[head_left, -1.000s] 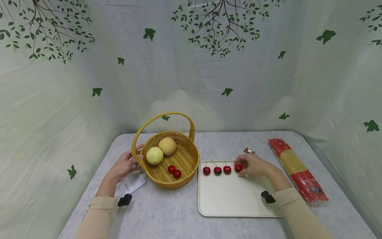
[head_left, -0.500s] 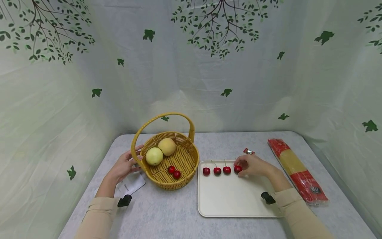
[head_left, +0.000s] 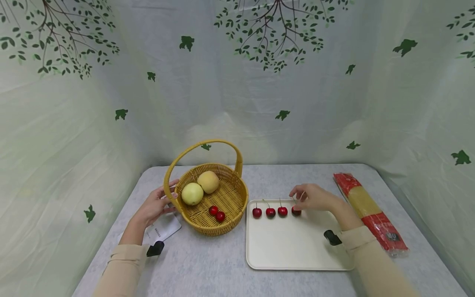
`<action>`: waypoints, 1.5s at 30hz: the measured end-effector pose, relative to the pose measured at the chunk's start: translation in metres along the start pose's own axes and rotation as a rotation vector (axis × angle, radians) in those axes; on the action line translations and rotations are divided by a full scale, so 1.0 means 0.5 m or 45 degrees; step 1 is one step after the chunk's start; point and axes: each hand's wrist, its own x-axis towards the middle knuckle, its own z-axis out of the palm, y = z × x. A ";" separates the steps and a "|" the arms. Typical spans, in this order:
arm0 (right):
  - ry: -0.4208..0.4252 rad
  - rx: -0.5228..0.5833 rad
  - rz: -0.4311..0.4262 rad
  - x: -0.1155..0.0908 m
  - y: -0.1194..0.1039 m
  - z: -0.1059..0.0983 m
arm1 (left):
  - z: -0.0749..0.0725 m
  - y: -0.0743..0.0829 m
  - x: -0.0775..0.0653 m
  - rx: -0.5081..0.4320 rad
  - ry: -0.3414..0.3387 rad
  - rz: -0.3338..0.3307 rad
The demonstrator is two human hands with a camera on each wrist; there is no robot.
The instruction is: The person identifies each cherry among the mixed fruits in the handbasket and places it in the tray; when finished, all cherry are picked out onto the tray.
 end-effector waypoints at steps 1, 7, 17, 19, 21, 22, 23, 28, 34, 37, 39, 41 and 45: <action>-0.006 -0.011 -0.019 0.004 -0.008 -0.006 | 0.000 0.000 0.000 -0.001 0.000 0.001; -0.035 -0.087 -0.114 0.044 -0.071 -0.030 | 0.000 -0.001 0.002 0.002 0.005 -0.008; -0.203 -0.110 -0.162 0.119 -0.205 -0.035 | -0.001 -0.003 0.001 0.000 0.001 -0.005; -0.238 -0.113 -0.175 0.133 -0.229 -0.031 | -0.001 -0.003 0.001 0.003 0.000 -0.004; -0.268 -0.119 -0.182 0.149 -0.252 -0.026 | -0.001 -0.003 0.002 0.007 0.000 -0.005; -0.280 -0.123 -0.190 0.157 -0.262 -0.022 | -0.001 -0.003 0.002 0.007 0.001 -0.007; -0.294 -0.119 -0.197 0.166 -0.272 -0.017 | -0.001 -0.003 0.002 0.007 0.002 -0.008; -0.345 -0.127 -0.214 0.203 -0.317 0.008 | -0.002 -0.003 0.002 0.010 0.012 -0.016; -0.386 -0.086 -0.199 0.236 -0.357 0.041 | -0.004 -0.003 0.003 0.007 0.013 -0.017; -0.423 -0.033 -0.154 0.249 -0.371 0.061 | -0.003 -0.004 0.002 0.009 0.008 -0.015; -0.444 -0.008 -0.133 0.256 -0.379 0.073 | -0.002 -0.003 0.002 0.008 0.007 -0.015; -0.451 0.002 -0.125 0.262 -0.384 0.084 | -0.003 -0.003 0.002 0.009 0.005 -0.011; -0.471 0.031 -0.108 0.274 -0.392 0.103 | -0.005 -0.003 0.004 0.006 0.003 -0.006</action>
